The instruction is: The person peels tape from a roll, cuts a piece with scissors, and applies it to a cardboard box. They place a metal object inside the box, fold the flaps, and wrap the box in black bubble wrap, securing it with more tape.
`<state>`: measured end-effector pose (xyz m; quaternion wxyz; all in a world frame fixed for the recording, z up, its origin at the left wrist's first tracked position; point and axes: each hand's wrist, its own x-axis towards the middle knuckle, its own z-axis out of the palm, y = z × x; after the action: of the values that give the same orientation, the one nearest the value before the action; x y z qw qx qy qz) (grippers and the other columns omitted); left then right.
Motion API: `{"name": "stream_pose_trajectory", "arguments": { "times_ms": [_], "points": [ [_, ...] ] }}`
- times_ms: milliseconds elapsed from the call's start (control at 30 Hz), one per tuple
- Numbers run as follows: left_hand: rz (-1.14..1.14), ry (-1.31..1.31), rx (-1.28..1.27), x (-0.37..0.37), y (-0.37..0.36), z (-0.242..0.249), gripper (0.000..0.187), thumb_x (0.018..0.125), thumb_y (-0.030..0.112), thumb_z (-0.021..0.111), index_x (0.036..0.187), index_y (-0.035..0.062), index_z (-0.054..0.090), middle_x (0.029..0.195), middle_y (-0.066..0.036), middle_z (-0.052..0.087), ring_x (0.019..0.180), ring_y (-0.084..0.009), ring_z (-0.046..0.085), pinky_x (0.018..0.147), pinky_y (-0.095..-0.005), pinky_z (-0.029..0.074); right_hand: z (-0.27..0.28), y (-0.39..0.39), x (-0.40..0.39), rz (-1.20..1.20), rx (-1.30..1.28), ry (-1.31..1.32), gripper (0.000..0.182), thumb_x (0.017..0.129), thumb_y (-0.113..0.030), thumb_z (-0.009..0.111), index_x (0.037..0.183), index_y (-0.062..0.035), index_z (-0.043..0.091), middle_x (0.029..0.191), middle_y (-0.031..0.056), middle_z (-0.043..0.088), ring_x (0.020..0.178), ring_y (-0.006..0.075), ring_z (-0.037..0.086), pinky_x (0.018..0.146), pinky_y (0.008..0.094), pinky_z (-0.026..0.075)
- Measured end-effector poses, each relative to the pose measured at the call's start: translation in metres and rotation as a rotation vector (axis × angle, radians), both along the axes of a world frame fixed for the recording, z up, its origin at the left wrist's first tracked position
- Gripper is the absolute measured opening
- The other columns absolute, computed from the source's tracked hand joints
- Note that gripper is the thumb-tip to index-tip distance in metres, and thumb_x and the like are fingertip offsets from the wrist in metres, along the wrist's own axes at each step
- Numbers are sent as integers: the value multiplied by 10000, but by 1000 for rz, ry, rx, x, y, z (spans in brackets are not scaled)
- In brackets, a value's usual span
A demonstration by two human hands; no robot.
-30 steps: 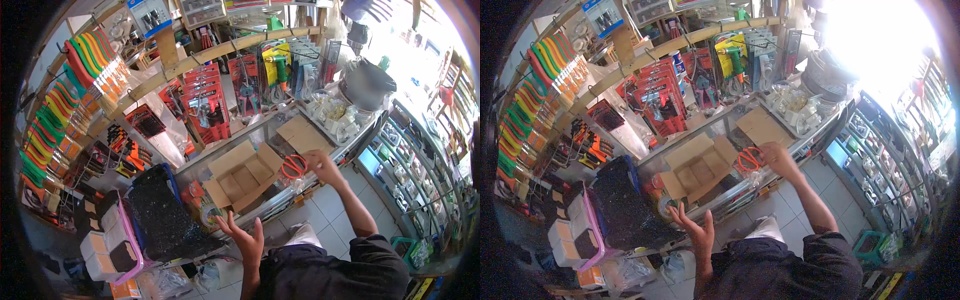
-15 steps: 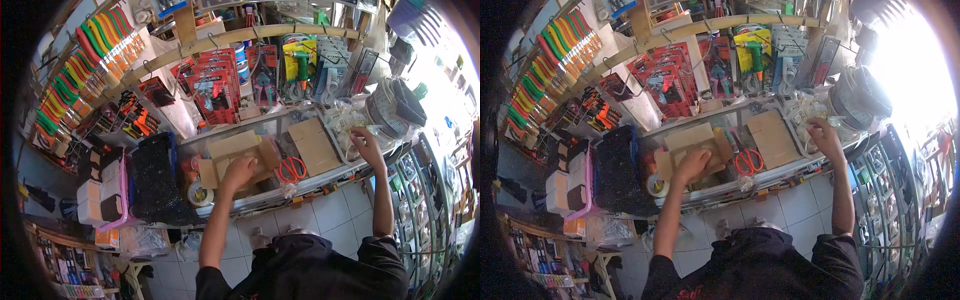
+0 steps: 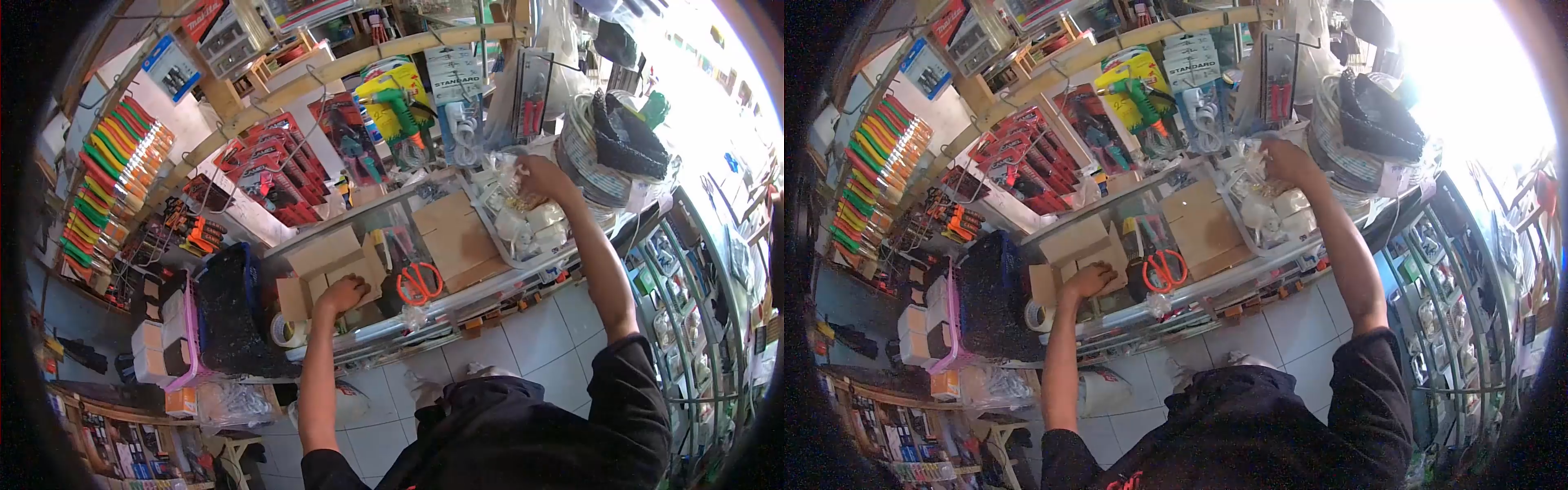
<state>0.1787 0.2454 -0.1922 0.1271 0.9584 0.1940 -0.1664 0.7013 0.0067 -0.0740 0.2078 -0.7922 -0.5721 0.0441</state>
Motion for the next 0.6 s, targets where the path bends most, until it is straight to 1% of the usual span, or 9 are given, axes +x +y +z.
{"name": "stream_pose_trajectory", "arguments": {
  "times_ms": [33, 133, 233, 333, 433, 533, 600],
  "points": [
    [-28, 15, 23, 1, 0, 1, 374, 1035, 250, 430, 1275, 158, 702, 1386, -109, 619, 1327, -333, 514, 1125, -427, 427, 6, 3, 9, -1, -188, -23, 424, 786, -145, 759, 1198, -66, 696, 1103, 177, 731, 1057, 354, 702, 878, 428, 555],
    [100, 15, -6, 5, -17, 15, 368, 1042, 247, 439, 1283, 155, 702, 1392, -121, 610, 1330, -335, 509, 1142, -414, 413, 11, 5, 11, 0, -474, -223, 471, 742, -137, 796, 1203, -118, 705, 1137, 166, 728, 1033, 373, 704, 878, 438, 570],
    [269, -4, -44, 13, -38, 37, 361, 1044, 249, 456, 1298, 158, 696, 1373, -126, 611, 1314, -340, 511, 1147, -405, 406, 0, 8, 9, 84, -649, -214, 379, 766, -142, 734, 1145, -159, 749, 1126, 149, 737, 1081, 354, 695, 1006, 538, 517],
    [258, -76, -24, 5, -32, 19, 357, 1047, 246, 462, 1305, 163, 695, 1355, -120, 611, 1306, -338, 507, 1142, -402, 407, -14, 8, 31, 175, -502, -311, 369, 747, -132, 749, 1108, -201, 768, 1150, 132, 727, 1216, 352, 629, 1130, 624, 389],
    [214, -85, -61, 2, -25, 17, 345, 1039, 222, 503, 1304, 85, 677, 1350, -154, 596, 1273, -364, 528, 1125, -406, 424, -12, 8, 31, 219, -523, -395, 372, 744, -130, 749, 1103, -224, 775, 1179, 125, 717, 1303, 379, 559, 1189, 671, 267],
    [475, -163, -244, 6, -33, 28, 358, 1027, 198, 537, 1298, -14, 638, 1336, -202, 580, 1209, -397, 564, 1108, -412, 436, -7, 7, 30, 277, -523, -425, 344, 767, -136, 734, 1100, -210, 772, 1174, 117, 721, 1284, 391, 570, 1192, 637, 292],
    [470, -215, -267, 8, -41, 38, 396, 1018, 195, 550, 1311, -68, 602, 1329, -239, 576, 1209, -412, 573, 1096, -409, 440, -13, 6, 31, 292, -543, -521, 340, 772, -136, 726, 1102, -203, 768, 1175, 109, 723, 1281, 382, 576, 1189, 626, 302]
  ]
}}
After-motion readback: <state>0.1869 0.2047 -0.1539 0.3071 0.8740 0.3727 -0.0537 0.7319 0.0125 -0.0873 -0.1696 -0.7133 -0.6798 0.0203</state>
